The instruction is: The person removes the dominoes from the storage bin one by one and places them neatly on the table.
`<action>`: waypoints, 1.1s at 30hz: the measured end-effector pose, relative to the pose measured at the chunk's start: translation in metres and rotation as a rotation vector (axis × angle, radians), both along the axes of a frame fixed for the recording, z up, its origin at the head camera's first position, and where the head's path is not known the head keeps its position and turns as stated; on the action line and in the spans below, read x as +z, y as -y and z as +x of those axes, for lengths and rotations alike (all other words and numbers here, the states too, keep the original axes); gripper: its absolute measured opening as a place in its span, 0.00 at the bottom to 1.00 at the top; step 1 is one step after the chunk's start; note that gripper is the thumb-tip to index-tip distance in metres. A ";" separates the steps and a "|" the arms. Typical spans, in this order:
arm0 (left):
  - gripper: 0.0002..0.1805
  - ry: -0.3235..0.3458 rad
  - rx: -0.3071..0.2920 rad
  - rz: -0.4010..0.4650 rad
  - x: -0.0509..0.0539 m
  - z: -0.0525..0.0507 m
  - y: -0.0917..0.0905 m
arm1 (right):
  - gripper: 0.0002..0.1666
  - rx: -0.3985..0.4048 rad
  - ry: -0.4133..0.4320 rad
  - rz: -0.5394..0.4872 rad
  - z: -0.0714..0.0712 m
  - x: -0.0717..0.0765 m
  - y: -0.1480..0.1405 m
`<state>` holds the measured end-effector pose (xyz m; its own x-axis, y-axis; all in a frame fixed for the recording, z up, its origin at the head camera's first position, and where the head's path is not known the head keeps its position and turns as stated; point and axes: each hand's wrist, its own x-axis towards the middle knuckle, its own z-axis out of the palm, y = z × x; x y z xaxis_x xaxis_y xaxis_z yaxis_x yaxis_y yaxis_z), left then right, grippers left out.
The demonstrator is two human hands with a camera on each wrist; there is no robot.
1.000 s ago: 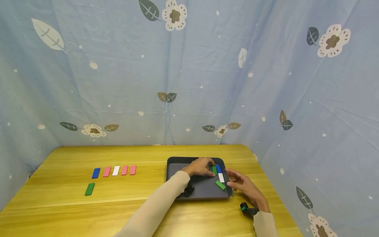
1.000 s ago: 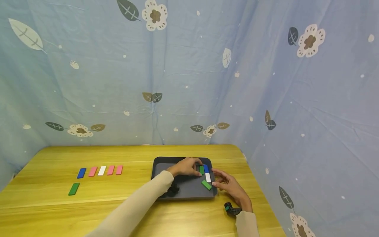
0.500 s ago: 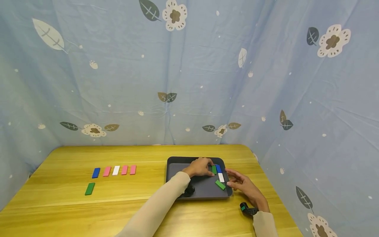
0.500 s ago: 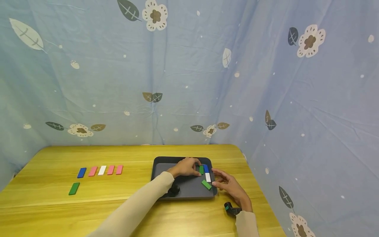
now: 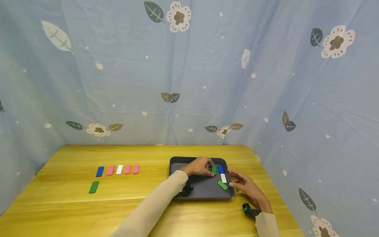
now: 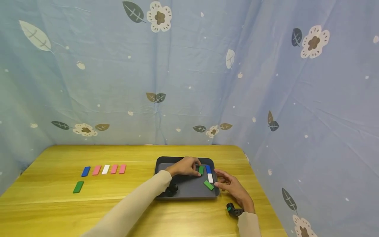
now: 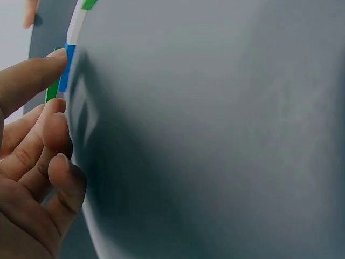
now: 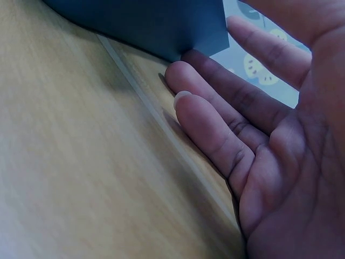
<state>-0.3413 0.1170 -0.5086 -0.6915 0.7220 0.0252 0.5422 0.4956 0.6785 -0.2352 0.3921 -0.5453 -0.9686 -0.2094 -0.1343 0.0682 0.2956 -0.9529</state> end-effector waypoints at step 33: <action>0.25 -0.091 -0.049 0.089 0.049 0.005 0.059 | 0.37 0.027 -0.014 0.031 -0.002 0.000 -0.001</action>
